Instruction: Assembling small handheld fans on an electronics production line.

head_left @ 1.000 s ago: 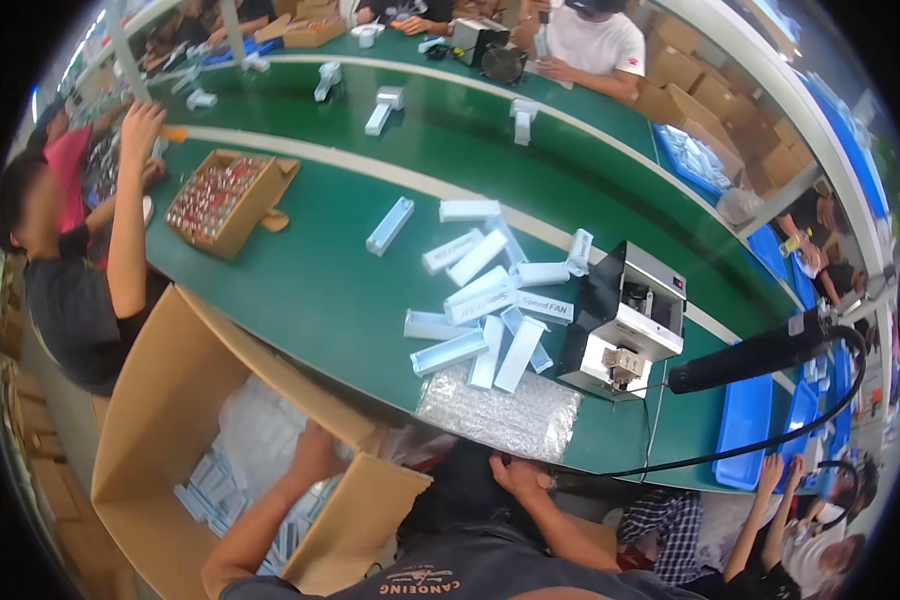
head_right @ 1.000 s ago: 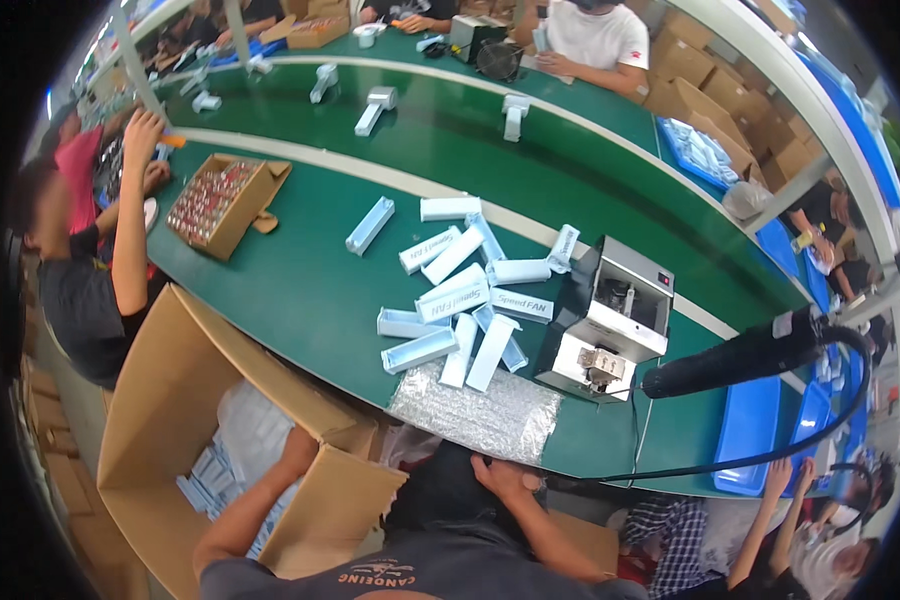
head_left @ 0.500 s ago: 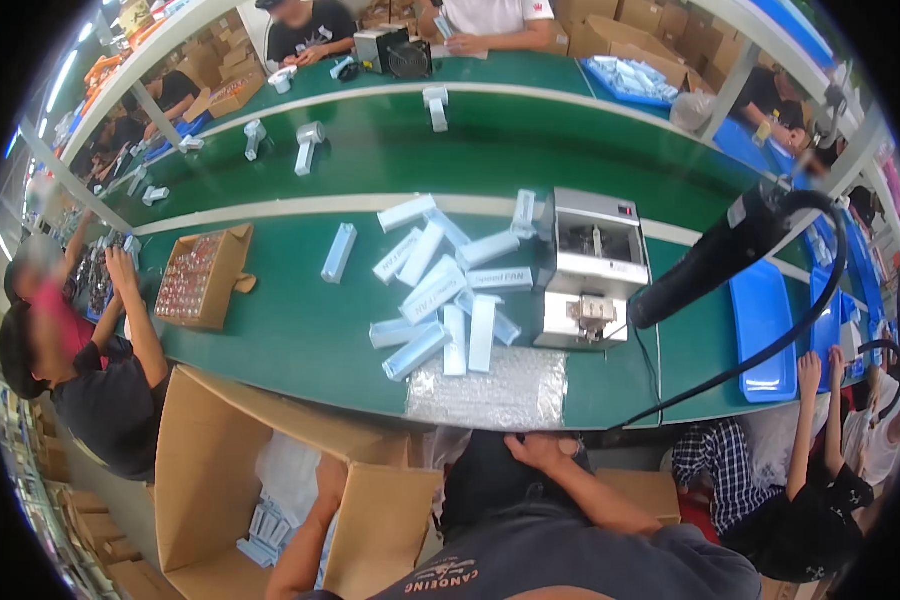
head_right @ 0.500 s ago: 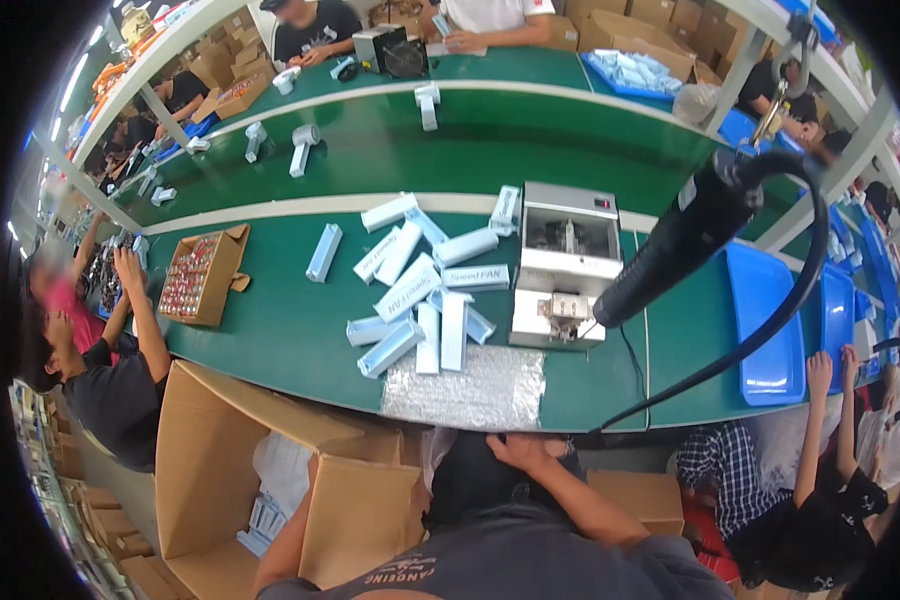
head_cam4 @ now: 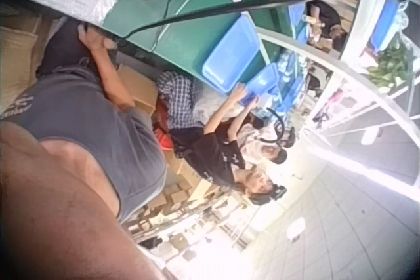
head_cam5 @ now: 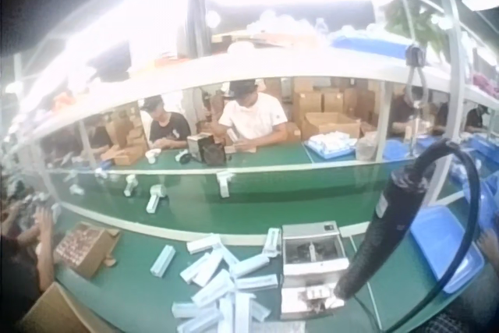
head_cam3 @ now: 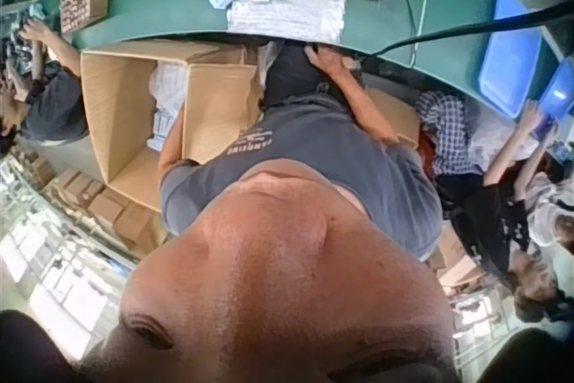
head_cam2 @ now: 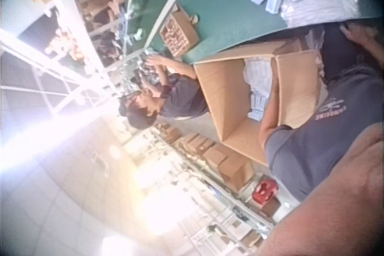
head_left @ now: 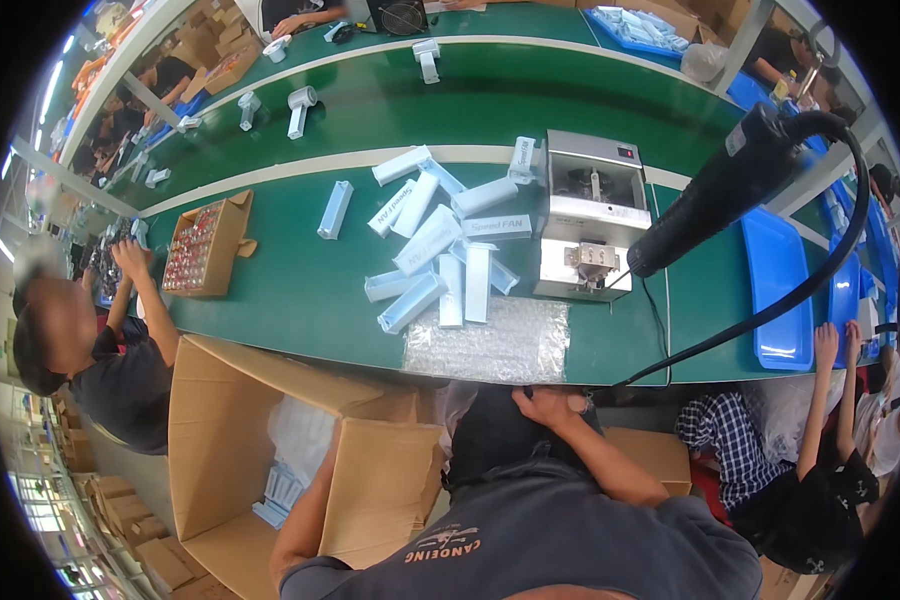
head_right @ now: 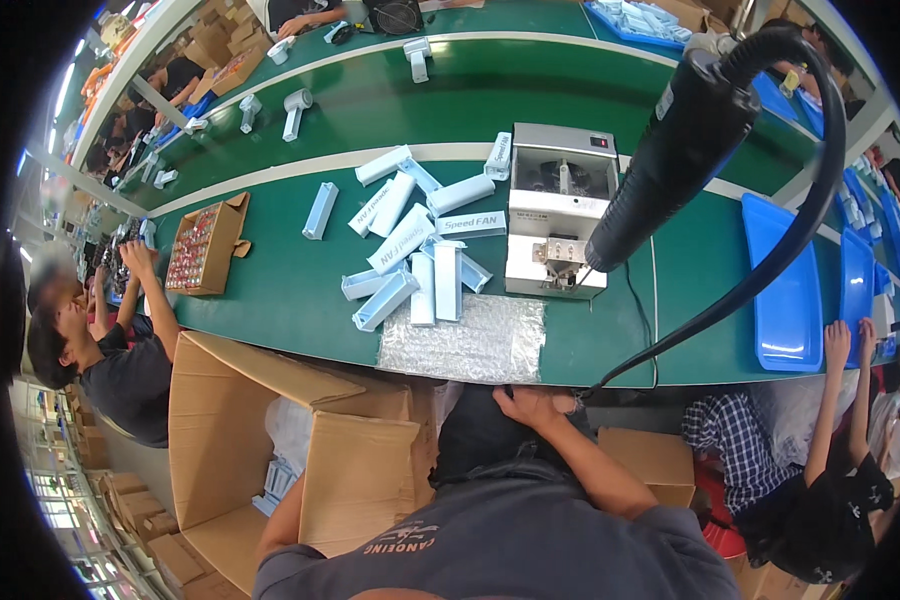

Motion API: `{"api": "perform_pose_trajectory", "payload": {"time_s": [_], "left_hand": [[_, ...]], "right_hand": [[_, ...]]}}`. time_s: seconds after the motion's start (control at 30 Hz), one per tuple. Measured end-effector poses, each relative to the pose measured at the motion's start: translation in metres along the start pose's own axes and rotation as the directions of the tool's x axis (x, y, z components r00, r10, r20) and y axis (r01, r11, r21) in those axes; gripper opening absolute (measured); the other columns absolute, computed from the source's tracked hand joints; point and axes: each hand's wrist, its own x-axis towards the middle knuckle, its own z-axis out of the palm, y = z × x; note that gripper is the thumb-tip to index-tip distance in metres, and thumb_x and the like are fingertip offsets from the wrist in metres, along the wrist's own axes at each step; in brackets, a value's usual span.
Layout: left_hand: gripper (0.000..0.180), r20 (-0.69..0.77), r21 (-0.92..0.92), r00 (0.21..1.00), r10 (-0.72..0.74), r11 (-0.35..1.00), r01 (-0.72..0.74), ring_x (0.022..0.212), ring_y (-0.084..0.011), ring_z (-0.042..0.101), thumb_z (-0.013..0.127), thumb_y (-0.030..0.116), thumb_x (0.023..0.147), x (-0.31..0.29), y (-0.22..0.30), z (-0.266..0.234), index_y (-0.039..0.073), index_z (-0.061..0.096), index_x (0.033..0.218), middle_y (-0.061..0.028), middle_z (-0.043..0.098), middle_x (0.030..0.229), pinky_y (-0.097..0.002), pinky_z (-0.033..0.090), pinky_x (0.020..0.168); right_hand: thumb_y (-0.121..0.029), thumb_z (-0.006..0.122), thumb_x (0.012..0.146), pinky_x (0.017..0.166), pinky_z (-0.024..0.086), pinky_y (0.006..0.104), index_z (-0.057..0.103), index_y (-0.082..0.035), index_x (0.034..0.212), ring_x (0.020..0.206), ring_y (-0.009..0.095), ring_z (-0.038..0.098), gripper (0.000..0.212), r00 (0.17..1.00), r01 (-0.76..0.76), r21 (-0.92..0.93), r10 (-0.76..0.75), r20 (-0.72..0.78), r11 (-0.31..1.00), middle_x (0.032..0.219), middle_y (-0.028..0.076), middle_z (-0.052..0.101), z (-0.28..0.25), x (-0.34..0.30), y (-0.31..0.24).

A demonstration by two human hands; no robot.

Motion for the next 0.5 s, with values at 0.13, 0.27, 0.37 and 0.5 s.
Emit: {"api": "perform_pose_trajectory", "payload": {"time_s": [0.13,0.27,0.37,0.5], "left_hand": [[0.039,0.112,-0.141,0.993,-0.030,0.989,0.046,0.118,-0.0407,0.061,0.061,0.012,0.093,0.001,0.003,-0.009,0.006,0.057,0.132,-0.0167,0.062,0.125,-0.0540,0.056,0.089],[0.039,0.185,-0.213,0.982,-0.043,0.973,0.083,0.118,-0.0404,0.061,0.061,0.012,0.093,0.004,0.005,-0.018,0.006,0.057,0.132,-0.0163,0.063,0.125,-0.0540,0.056,0.089],[0.040,0.219,-0.252,0.975,-0.047,0.962,0.103,0.118,-0.0402,0.062,0.061,0.012,0.093,0.005,0.003,-0.022,0.006,0.057,0.132,-0.0159,0.063,0.125,-0.0539,0.056,0.089],[0.040,0.237,-0.293,0.970,-0.045,0.949,0.115,0.118,-0.0398,0.062,0.061,0.012,0.093,0.002,0.000,-0.026,0.007,0.057,0.132,-0.0155,0.063,0.125,-0.0539,0.056,0.090]], "right_hand": [[-0.026,0.074,0.084,0.105,0.045,0.0517,0.068,-0.002,0.123,0.118,0.045,0.060,0.046,1.000,-0.001,0.041,0.002,-0.014,0.999,0.125,0.023,0.065,0.002,-0.001,0.000],[-0.025,0.074,0.084,0.106,0.045,0.0515,0.068,-0.003,0.125,0.120,0.044,0.059,0.047,1.000,-0.013,0.042,0.013,0.011,0.999,0.127,0.023,0.064,0.002,0.000,0.003],[-0.027,0.072,0.084,0.107,0.045,0.0511,0.068,-0.003,0.126,0.122,0.045,0.058,0.048,1.000,-0.023,0.051,0.023,0.007,0.998,0.129,0.023,0.064,0.000,0.004,-0.001],[-0.028,0.071,0.085,0.108,0.044,0.0509,0.067,-0.002,0.127,0.122,0.046,0.058,0.049,0.994,-0.068,0.074,0.061,0.089,0.995,0.130,0.024,0.064,0.002,0.005,-0.001]]}}
